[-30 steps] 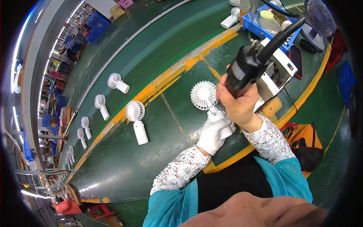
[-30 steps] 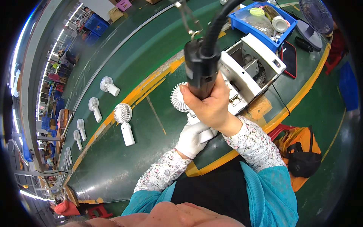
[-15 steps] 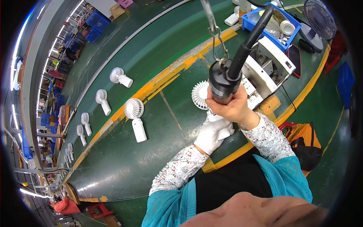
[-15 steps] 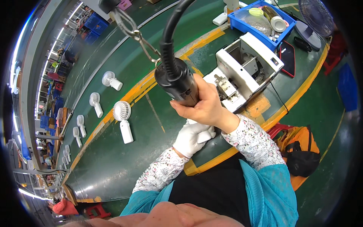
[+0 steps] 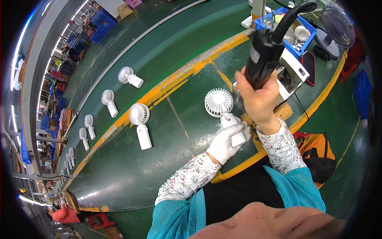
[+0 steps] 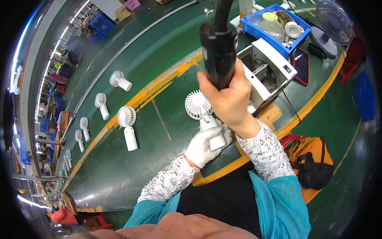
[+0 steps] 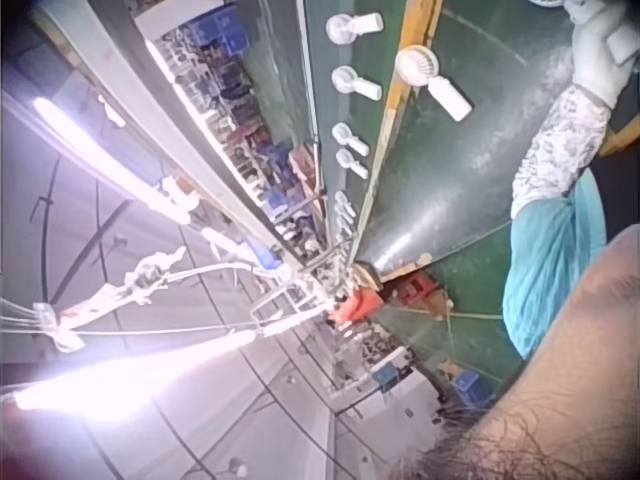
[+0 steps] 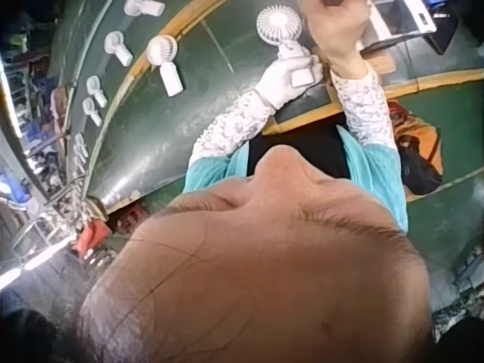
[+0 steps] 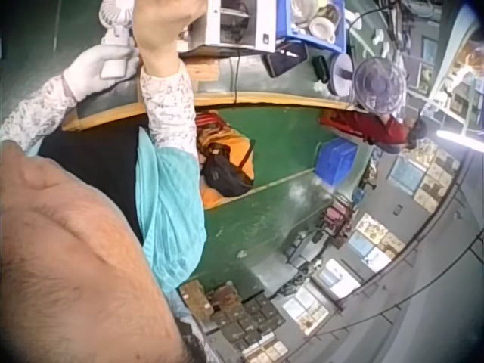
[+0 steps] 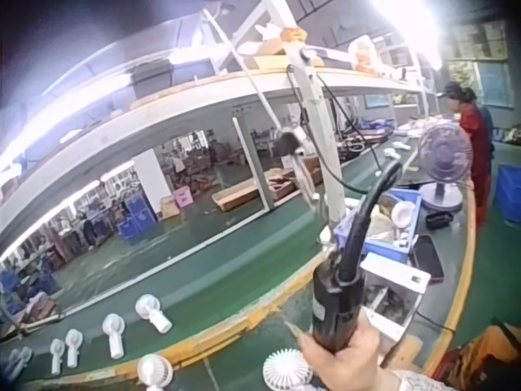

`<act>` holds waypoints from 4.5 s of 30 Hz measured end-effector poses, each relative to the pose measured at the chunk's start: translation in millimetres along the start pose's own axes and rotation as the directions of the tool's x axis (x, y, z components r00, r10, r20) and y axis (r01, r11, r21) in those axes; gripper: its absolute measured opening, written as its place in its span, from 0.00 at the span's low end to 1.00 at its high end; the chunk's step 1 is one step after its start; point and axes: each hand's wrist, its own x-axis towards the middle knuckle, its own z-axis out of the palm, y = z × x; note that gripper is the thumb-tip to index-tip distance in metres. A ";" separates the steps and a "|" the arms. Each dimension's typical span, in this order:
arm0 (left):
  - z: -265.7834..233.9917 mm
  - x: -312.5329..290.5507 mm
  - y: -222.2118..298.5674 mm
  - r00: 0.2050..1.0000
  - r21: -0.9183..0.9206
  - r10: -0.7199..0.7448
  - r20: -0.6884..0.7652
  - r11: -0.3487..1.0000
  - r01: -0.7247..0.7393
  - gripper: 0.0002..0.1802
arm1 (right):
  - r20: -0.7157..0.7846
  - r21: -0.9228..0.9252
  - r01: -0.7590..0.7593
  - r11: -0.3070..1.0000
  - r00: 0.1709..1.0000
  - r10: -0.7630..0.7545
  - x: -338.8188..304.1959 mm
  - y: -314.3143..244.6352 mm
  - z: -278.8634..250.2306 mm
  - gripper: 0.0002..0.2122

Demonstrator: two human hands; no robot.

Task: The person assembles handheld fans by fastening components together using an electric screwdriver and placing the assembled fans onto the conveyor line.

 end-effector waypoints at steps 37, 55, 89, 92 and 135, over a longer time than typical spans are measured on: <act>-28.9 64.7 282.4 0.132 0.790 0.901 0.414 -0.428 0.440 0.27 | 0.389 0.237 -0.339 0.911 0.892 0.230 -30.0 -9.0 5.7 0.17; 18.4 -27.1 150.0 0.882 0.207 0.403 0.246 0.867 -0.454 0.21 | 0.051 0.032 0.128 0.991 0.990 -0.130 -12.6 -16.5 1.3 0.22; -4.6 -41.0 11.1 0.682 0.821 0.458 0.571 -0.332 -0.465 0.10 | 0.220 0.159 -0.133 0.978 0.971 0.096 -51.9 -1.3 25.6 0.16; -9.2 -34.8 4.5 0.795 0.819 0.508 0.332 0.263 -0.510 0.09 | 0.299 0.148 -0.179 0.973 0.945 0.128 -51.7 0.5 23.8 0.18; -44.8 -24.2 3.3 0.987 0.080 0.057 0.149 0.994 -0.069 0.14 | 0.393 0.295 -0.216 0.931 0.915 0.088 -58.3 -13.7 41.7 0.09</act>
